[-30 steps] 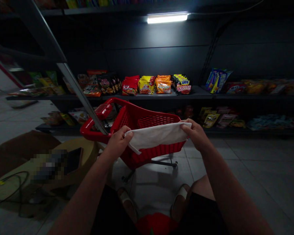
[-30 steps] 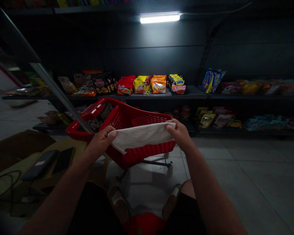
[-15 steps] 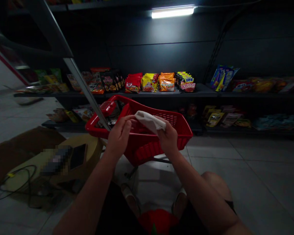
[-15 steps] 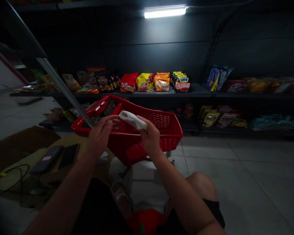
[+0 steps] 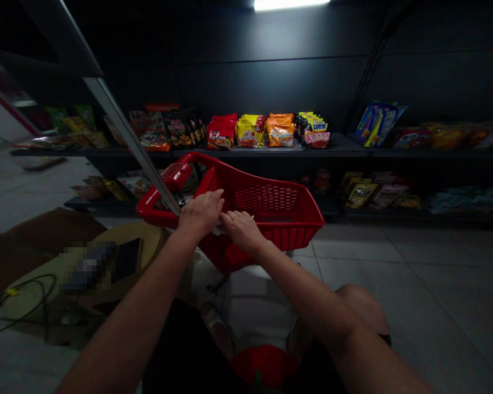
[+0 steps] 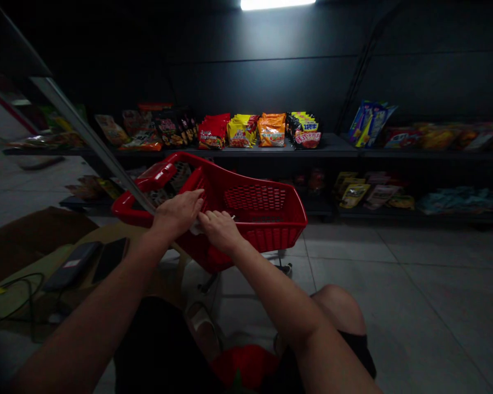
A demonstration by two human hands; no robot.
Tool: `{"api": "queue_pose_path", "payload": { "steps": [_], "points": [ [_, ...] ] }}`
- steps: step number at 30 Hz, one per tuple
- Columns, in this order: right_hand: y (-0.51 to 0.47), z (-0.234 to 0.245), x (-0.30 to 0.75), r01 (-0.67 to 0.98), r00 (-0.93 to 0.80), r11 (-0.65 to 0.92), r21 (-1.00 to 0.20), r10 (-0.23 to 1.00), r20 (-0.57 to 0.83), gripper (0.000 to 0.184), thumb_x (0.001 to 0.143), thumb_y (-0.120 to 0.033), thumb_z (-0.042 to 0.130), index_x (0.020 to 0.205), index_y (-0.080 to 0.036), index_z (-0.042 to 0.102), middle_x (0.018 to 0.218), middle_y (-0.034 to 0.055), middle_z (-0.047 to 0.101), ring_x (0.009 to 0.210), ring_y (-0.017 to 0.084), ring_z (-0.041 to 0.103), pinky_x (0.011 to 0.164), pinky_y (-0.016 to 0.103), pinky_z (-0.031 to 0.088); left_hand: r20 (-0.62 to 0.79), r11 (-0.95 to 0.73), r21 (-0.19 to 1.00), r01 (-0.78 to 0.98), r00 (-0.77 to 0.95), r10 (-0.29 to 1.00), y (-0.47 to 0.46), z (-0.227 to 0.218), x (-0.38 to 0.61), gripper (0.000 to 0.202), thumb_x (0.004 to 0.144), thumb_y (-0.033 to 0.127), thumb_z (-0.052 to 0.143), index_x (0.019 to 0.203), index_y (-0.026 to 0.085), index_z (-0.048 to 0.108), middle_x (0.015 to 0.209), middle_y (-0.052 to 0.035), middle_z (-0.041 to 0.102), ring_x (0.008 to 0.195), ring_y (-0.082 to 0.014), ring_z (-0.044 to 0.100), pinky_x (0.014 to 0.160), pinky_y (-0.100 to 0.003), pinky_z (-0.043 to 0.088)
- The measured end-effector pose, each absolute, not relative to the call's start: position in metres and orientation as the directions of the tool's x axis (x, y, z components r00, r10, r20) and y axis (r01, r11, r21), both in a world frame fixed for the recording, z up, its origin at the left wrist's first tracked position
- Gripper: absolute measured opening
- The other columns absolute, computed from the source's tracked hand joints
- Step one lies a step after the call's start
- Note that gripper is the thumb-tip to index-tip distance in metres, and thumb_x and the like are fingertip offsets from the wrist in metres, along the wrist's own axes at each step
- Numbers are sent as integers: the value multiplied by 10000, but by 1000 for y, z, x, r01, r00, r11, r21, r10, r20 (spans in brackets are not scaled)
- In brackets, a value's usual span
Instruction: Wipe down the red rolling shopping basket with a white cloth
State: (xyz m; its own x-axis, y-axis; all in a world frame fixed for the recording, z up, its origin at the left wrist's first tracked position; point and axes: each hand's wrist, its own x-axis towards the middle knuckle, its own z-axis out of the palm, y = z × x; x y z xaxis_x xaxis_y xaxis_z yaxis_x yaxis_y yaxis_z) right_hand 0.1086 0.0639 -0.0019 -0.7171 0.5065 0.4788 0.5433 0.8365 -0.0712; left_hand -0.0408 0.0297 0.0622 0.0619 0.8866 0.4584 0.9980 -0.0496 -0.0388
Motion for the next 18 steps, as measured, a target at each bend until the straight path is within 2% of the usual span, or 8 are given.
{"api": "queue_pose_path", "payload": {
  "steps": [3,6,10,14,18],
  "points": [
    [80,-14,163,606,-722,796,14,543,429,226,1019,-285,418,1155,-194,573,1006,77,660,909,229,548,803,349,346,376,4,-119,993,41,926,32,65,-40,496,1002,477,291,1292,215,596,1104,-120,721,974,-272,679,839,-376,461],
    [99,-33,240,681,-684,730,60,605,407,221,1012,-288,445,1131,-184,599,968,78,660,897,225,540,806,337,321,269,34,-208,978,23,963,35,70,-39,552,997,508,253,1109,199,696,1035,-110,746,931,-263,691,799,-348,444],
    [126,-55,334,744,-625,668,33,677,389,220,1002,-301,477,1084,-159,623,911,75,655,864,215,549,803,316,322,208,76,-290,954,-15,978,38,71,-35,656,1000,473,191,995,135,752,968,-154,761,909,-288,703,798,-366,434],
    [137,-59,362,757,-607,653,22,690,395,218,999,-283,476,1058,-149,638,902,76,656,871,221,559,809,315,330,183,72,-289,954,-19,983,43,68,-26,670,998,434,195,973,103,777,916,-176,768,914,-302,715,865,-398,433],
    [119,-44,300,713,-663,697,71,638,393,216,993,-266,487,1139,-160,607,964,81,667,894,224,560,805,327,328,117,135,-235,963,-109,987,46,68,-17,663,982,467,217,1002,121,782,936,-188,766,906,-326,721,804,-399,473]
  ]
}}
